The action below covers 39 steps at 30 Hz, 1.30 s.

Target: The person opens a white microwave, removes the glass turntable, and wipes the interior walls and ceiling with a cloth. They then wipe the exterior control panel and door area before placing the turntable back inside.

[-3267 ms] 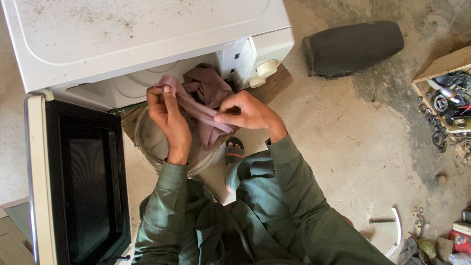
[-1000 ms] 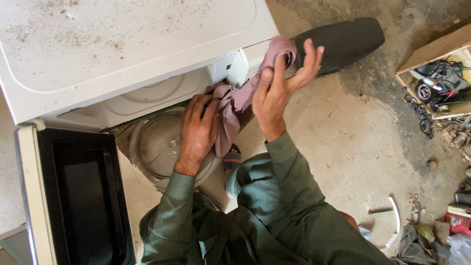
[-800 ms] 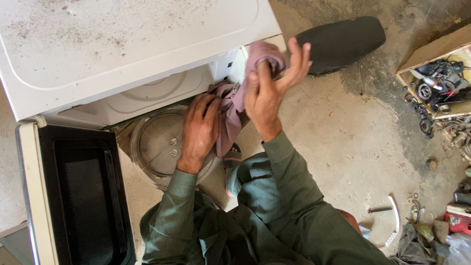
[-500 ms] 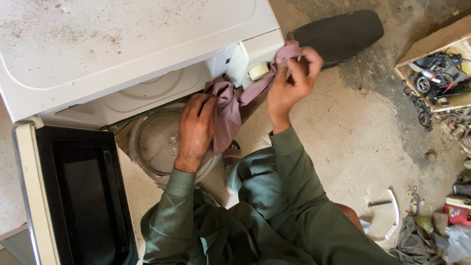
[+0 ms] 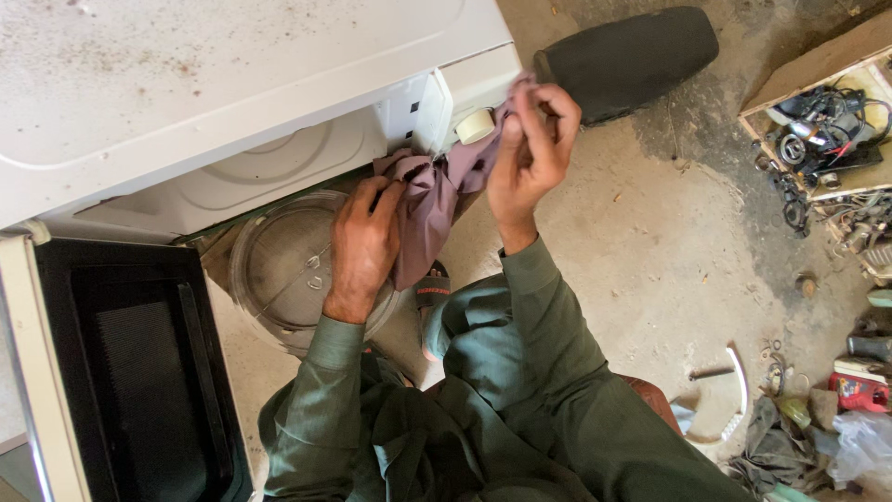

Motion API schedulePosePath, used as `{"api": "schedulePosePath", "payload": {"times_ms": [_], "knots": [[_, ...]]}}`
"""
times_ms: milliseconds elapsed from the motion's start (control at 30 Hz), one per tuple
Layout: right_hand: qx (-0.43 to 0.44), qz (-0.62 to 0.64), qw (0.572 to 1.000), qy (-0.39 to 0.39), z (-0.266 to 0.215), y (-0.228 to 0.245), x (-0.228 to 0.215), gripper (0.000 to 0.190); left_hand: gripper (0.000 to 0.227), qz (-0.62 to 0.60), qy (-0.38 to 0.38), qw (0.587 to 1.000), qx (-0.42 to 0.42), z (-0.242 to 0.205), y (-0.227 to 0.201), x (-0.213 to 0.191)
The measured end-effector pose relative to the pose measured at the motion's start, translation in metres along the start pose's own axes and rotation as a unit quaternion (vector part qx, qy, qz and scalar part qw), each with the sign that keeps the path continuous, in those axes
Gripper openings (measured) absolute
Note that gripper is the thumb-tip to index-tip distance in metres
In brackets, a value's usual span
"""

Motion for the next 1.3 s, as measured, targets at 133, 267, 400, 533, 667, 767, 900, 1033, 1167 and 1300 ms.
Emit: {"api": "schedulePosePath", "payload": {"times_ms": [133,267,400,533,667,767,900,1033,1167,1300], "knots": [[-0.01,-0.057,0.998,0.011,0.0,0.006,-0.002,0.018,0.027,0.007,0.001,1.0,0.008,0.001,-0.002,0.0],[0.014,-0.1,0.995,0.003,-0.004,0.003,-0.005,0.018,0.024,0.0,0.013,1.0,-0.013,0.001,-0.004,0.004],[0.145,-0.064,0.987,0.003,-0.019,-0.005,-0.008,0.017,0.026,-0.002,0.01,1.0,-0.013,0.001,-0.01,0.006],[0.247,0.033,0.968,-0.015,-0.04,-0.012,-0.002,0.014,0.043,0.009,0.036,0.999,-0.013,0.002,-0.013,0.011],[0.305,0.161,0.937,-0.055,-0.058,-0.006,0.009,0.01,0.065,-0.007,0.062,0.998,-0.025,0.004,-0.012,0.012],[0.376,0.212,0.898,-0.081,-0.064,0.0,0.013,0.018,0.059,-0.018,0.065,0.997,-0.041,0.001,-0.009,0.012],[0.401,0.229,0.884,-0.078,-0.064,0.005,0.016,0.014,0.046,-0.009,0.038,0.998,-0.045,0.0,-0.005,0.012],[0.418,0.207,0.88,-0.092,-0.069,0.005,0.021,0.009,0.039,-0.01,0.024,0.998,-0.057,-0.004,0.0,0.007],[0.451,0.201,0.864,-0.095,-0.069,0.01,0.023,0.011,0.038,0.011,0.028,0.998,-0.061,-0.005,0.006,0.007],[0.405,0.226,0.885,-0.035,-0.073,0.024,0.034,0.016,0.035,-0.056,-0.021,0.997,-0.056,-0.003,0.006,0.004]]}}
Point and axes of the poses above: each hand's wrist, its own z-axis towards the middle knuckle, its own x-axis out of the palm, y = z × x, the point moved 3 cm from there along z, towards the middle knuckle, and after that the axes turned 4 degrees about -y, right-handed, at the moved point
